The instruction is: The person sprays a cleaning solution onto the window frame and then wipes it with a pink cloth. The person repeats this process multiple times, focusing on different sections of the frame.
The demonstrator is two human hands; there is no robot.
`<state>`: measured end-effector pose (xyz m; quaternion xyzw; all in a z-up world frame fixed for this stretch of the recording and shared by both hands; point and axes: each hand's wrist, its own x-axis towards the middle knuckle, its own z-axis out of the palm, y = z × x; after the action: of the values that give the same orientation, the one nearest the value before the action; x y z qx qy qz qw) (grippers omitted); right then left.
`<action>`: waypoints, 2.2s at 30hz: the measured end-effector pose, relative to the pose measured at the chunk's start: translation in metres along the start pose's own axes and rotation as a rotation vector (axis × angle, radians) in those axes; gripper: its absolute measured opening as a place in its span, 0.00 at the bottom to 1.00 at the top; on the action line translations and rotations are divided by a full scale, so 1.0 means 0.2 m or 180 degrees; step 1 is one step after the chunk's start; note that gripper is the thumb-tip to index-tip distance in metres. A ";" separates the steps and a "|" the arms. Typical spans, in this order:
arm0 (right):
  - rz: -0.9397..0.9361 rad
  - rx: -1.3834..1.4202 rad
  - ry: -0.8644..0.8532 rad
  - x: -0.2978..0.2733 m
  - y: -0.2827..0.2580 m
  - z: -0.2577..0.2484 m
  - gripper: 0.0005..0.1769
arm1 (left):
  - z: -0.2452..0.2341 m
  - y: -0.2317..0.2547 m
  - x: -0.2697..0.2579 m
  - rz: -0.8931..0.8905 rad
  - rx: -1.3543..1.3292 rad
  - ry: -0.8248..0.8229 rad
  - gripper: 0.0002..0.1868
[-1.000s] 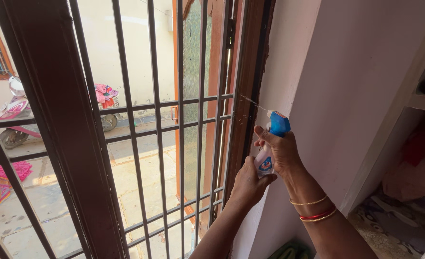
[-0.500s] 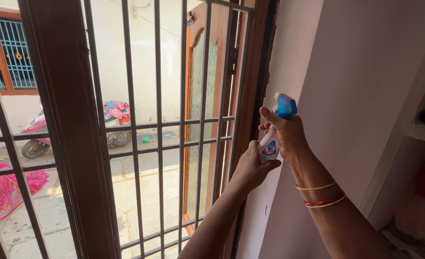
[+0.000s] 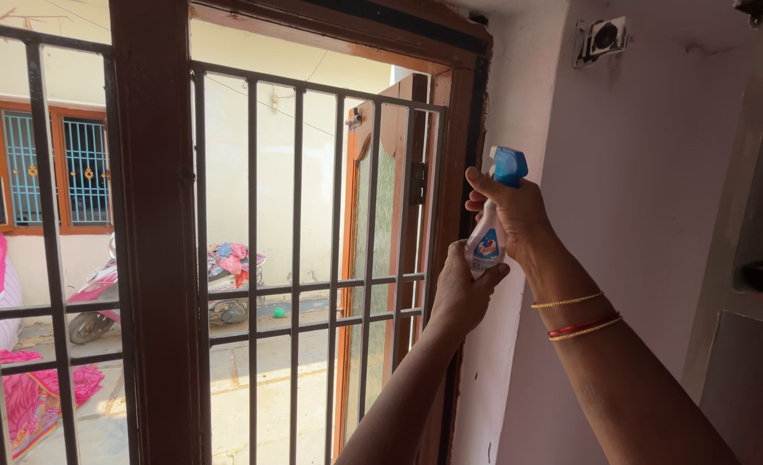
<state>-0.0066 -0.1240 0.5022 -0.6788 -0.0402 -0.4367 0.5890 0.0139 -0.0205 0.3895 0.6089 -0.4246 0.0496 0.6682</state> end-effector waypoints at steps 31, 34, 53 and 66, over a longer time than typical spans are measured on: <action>-0.0668 0.0337 -0.0408 0.27 -0.44 0.21 0.19 | -0.19 0.31 0.33 0.0857 0.0788 0.0567 0.41; -0.0452 0.0346 -0.0628 0.24 -0.40 0.23 0.18 | -0.21 0.26 0.26 0.0903 0.0817 0.0711 0.41; -0.0462 0.0914 -0.1677 -0.16 -0.23 0.82 0.21 | -0.72 0.14 -0.20 0.1126 0.1047 0.1262 0.35; -0.0502 0.1729 -0.2283 -0.64 -0.51 1.82 0.16 | -1.73 0.39 -0.66 0.0782 0.1598 0.1802 0.36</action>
<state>0.0557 0.2689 0.5252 -0.6029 -0.4063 -0.1912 0.6594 0.0595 0.3550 0.4026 0.6603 -0.2679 0.3973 0.5783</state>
